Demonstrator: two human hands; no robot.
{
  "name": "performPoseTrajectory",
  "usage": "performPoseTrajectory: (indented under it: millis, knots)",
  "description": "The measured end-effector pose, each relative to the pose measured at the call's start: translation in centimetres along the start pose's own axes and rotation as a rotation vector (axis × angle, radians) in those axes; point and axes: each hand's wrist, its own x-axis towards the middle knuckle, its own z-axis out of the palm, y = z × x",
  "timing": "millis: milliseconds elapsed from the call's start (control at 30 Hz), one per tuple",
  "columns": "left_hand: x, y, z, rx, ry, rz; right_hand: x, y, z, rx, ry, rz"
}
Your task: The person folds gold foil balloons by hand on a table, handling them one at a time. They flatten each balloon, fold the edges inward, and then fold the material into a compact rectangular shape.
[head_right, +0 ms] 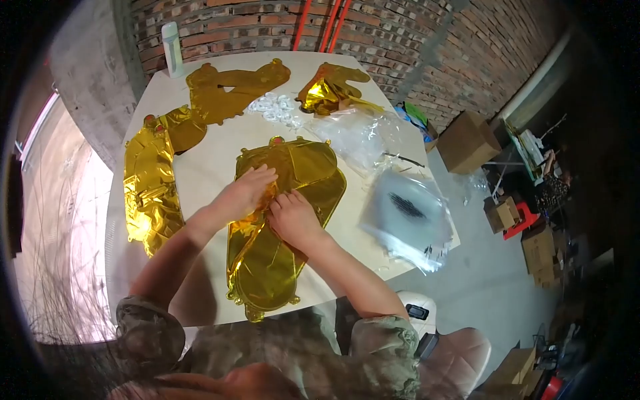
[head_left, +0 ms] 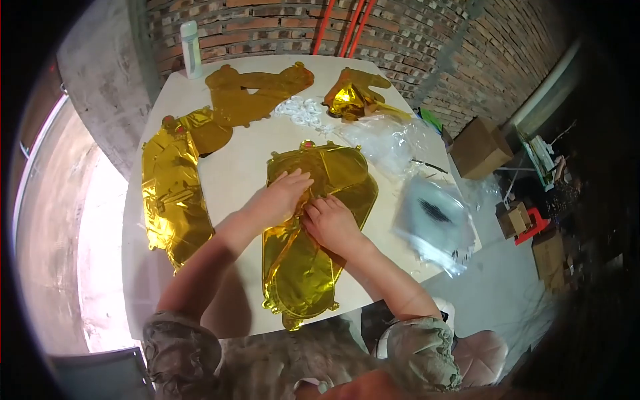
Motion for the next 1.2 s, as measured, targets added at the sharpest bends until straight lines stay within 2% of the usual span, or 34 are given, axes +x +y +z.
performPoseTrajectory:
  millis: [133, 233, 300, 333, 367, 433, 533, 567, 700, 800, 867, 900, 967, 1000, 1067, 1100, 1133, 1200]
  knots:
    - [0.1, -0.4, 1.9, -0.017, -0.03, -0.018, 0.1, 0.3, 0.2, -0.005, 0.013, 0.008]
    - [0.2, -0.6, 2.2, 0.04, -0.024, 0.001, 0.6, 2.0, -1.7, 0.167, 0.058, -0.033]
    - [-0.1, -0.3, 2.4, 0.064, -0.026, 0.007, 1.3, 4.7, -3.4, 0.426, -0.068, 0.361]
    - [-0.1, 0.0, 2.3, 0.024, -0.01, -0.017, 1.3, 7.7, -2.3, 0.268, -0.015, 0.394]
    - [-0.1, 0.2, 2.3, -0.019, 0.004, -0.041, 1.8, 9.9, -2.4, 0.131, -0.094, 0.614]
    - [0.0, 0.3, 2.2, -0.019, -0.003, -0.034, 1.3, 13.3, -1.2, -0.022, -0.058, 0.732]
    - [0.0, 0.6, 1.7, 0.013, -0.027, -0.031, 2.6, 13.4, -0.8, -0.065, -0.069, 0.864]
    - [0.0, 0.7, 1.8, 0.028, -0.03, -0.024, 3.1, 13.8, -0.6, 0.07, -0.101, 0.932]
    - [-0.1, 0.5, 2.0, 0.056, -0.039, -0.033, 4.2, 14.6, 0.5, -0.092, -0.113, 0.89]
    - [-0.1, 0.4, 2.1, 0.048, -0.037, -0.028, 4.1, 16.4, 1.6, 0.047, -0.028, 0.912]
    - [-0.1, 0.4, 2.1, 0.042, -0.057, -0.038, 4.0, 17.4, 1.6, 0.205, -0.139, 0.82]
    - [-0.1, 0.4, 2.1, 0.039, -0.053, -0.039, 4.1, 17.2, 1.3, 0.201, -0.141, 0.818]
    - [-0.1, 0.4, 2.2, 0.042, -0.047, -0.037, 4.4, 17.0, 0.2, 0.406, -0.28, 0.869]
    - [0.0, 0.3, 2.2, 0.042, -0.042, -0.034, 4.5, 16.8, -0.4, 0.402, -0.277, 0.868]
    - [-0.1, 0.2, 2.3, 0.041, -0.045, -0.025, 4.5, 16.1, -1.6, 0.719, -0.2, 0.981]
    - [-0.2, 0.2, 2.2, 0.042, -0.041, -0.031, 4.8, 14.7, -3.1, 0.703, -0.208, 1.002]
    - [-0.2, 0.3, 2.2, 0.043, -0.034, -0.023, 5.0, 14.5, -2.8, 0.705, -0.213, 0.999]
    - [-0.3, 0.1, 2.3, 0.046, -0.027, -0.012, 5.7, 13.3, -3.2, 0.975, -0.082, 0.93]
